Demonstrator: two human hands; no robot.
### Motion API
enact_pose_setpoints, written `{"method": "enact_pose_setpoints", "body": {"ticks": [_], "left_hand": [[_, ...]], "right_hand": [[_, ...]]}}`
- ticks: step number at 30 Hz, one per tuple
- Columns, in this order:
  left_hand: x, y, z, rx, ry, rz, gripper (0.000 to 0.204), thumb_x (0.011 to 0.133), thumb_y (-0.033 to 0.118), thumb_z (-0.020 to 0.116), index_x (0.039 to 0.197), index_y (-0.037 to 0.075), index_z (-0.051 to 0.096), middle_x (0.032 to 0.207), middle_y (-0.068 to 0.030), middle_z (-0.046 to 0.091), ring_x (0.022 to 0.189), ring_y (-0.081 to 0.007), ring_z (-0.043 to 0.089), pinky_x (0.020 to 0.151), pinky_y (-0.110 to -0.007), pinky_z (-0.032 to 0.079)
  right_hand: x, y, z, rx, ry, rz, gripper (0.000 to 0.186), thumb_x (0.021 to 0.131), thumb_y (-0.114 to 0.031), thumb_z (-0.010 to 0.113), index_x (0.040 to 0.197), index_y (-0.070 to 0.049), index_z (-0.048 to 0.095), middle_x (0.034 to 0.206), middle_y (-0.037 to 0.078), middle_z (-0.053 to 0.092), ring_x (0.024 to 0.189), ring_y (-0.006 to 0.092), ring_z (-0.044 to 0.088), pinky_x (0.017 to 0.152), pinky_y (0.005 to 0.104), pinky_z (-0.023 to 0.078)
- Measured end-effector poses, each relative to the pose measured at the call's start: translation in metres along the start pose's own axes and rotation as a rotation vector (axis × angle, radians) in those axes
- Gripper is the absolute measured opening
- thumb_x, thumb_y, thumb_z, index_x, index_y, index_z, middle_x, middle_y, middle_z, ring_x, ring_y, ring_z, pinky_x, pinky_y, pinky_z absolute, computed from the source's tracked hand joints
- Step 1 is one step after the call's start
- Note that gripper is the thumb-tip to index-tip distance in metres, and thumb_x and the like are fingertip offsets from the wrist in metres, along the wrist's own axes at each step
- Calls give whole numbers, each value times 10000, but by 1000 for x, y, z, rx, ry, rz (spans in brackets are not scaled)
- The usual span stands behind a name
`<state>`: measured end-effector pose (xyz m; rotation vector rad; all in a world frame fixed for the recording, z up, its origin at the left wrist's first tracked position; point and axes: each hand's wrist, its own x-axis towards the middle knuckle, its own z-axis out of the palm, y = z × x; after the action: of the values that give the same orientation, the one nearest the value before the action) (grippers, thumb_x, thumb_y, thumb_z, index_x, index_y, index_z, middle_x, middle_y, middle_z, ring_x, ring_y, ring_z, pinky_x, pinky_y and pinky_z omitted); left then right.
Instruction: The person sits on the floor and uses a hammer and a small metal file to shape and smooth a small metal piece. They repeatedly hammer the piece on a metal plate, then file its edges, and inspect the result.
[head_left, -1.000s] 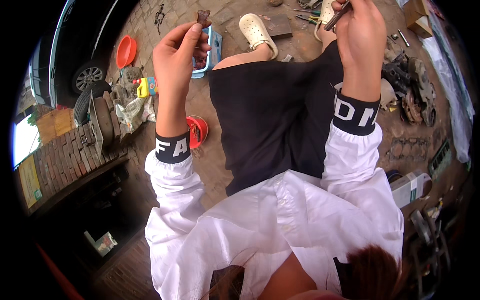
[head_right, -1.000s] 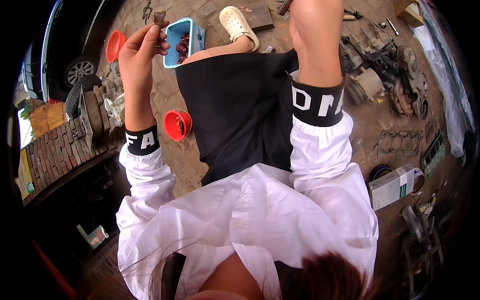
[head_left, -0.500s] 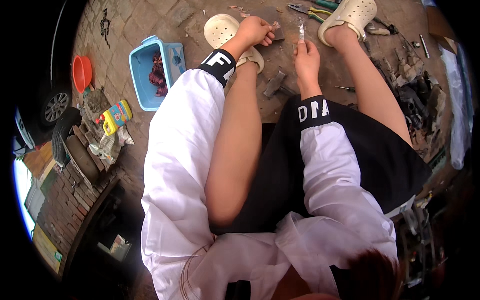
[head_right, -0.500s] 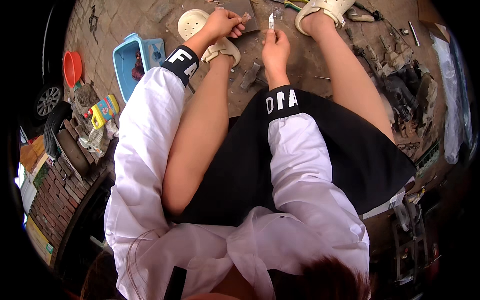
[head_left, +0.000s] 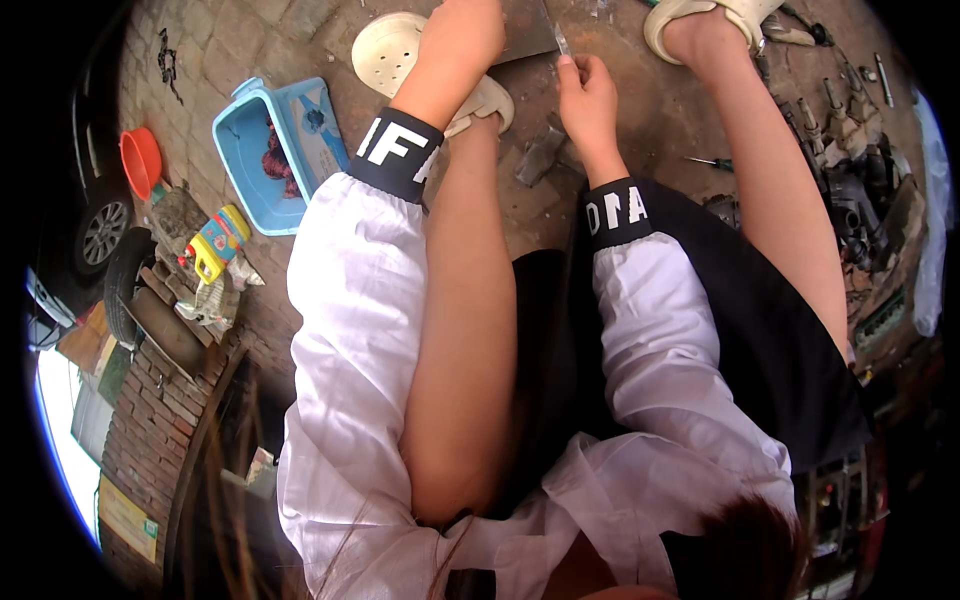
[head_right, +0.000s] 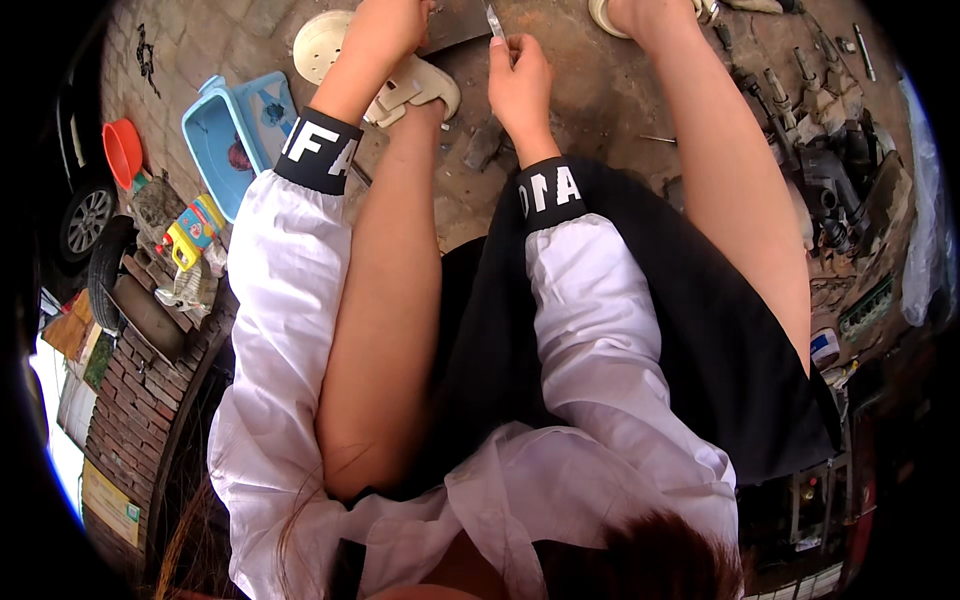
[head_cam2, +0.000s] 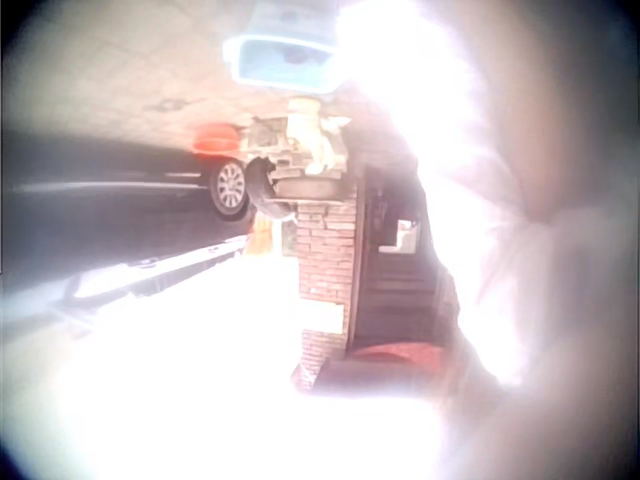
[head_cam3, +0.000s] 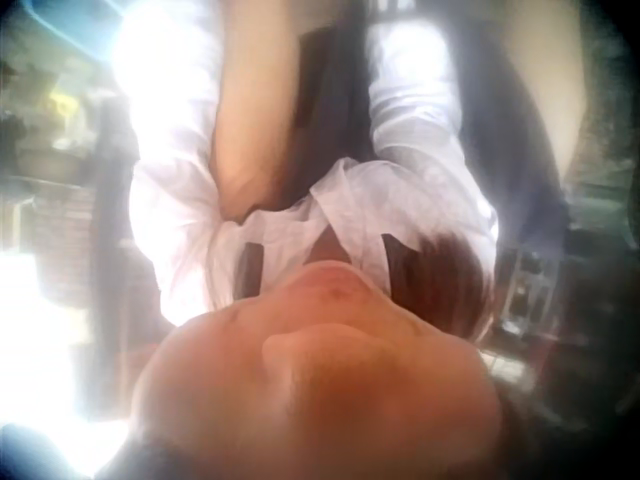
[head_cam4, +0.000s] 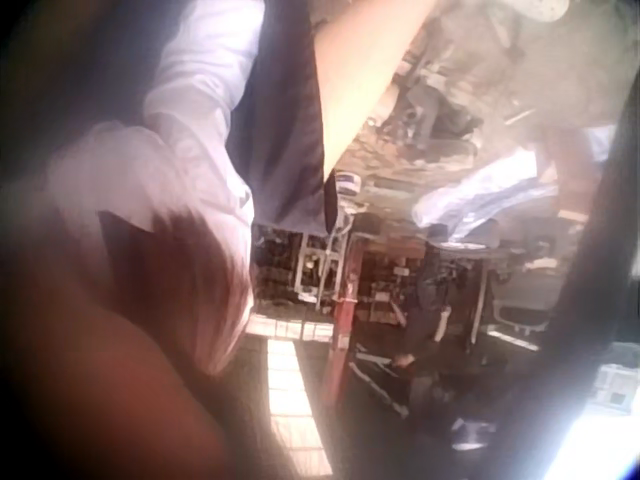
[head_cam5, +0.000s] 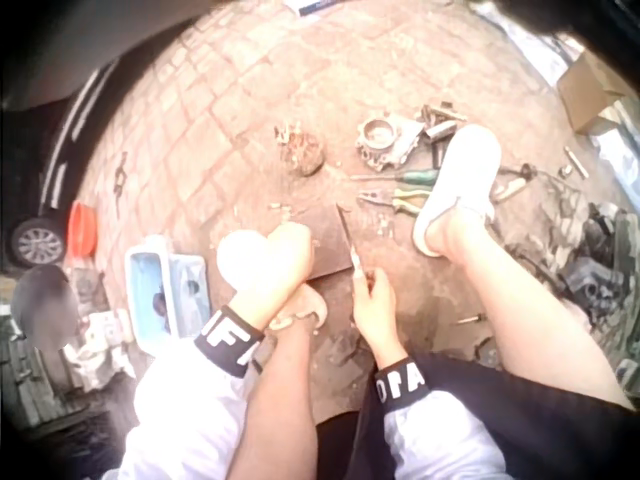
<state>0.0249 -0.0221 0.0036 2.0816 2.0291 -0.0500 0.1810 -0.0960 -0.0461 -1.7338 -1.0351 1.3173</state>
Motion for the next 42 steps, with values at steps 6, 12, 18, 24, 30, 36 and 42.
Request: {"method": "enact_pose_setpoints", "body": {"ticks": [6,12,18,24,30,36,42], "left_hand": [[36,-51,-55,-195,162,-35,186,739,206,694,828,47,727,805,-192,676,768,-334,669,714,-416,519],[76,-95,-30,-238,-453,-177,304,737,298,774,858,21,737,737,-125,703,651,-207,675,635,-329,529],[85,-104,-4,-529,-418,-297,221,768,194,729,900,17,728,688,-76,686,595,-150,647,592,-314,527],[108,-99,9,125,-468,84,233,778,265,713,985,159,740,899,-106,707,861,-272,673,771,-380,535],[106,-84,20,260,-537,119,255,767,268,698,943,84,710,956,-141,686,928,-333,641,801,-417,520],[106,-74,14,312,-512,156,232,814,252,666,944,60,670,981,-142,687,928,-323,649,816,-420,522],[102,-95,17,-73,-522,33,216,767,235,691,906,70,705,899,-129,698,874,-278,663,778,-368,523]], "right_hand": [[-2,-23,-16,101,0,143,283,934,-244,577,939,39,586,686,45,587,597,112,538,558,280,436],[2,-20,-16,267,8,213,245,948,-217,563,922,26,572,674,-5,548,588,56,477,534,232,379],[9,-15,-25,317,35,263,226,952,-207,557,919,16,573,672,-19,530,595,48,455,533,223,355],[16,-8,-25,308,45,250,194,962,-231,548,931,-40,568,657,-43,491,502,25,392,431,200,282],[26,-19,-24,326,80,249,215,946,-209,573,936,5,576,675,-28,521,568,36,435,496,210,331],[31,-35,-18,317,90,220,232,933,-208,595,941,23,581,684,-19,544,590,41,460,525,215,363],[18,-33,-21,387,66,270,209,938,-198,593,929,10,576,661,-40,514,560,24,415,488,208,312]]}}
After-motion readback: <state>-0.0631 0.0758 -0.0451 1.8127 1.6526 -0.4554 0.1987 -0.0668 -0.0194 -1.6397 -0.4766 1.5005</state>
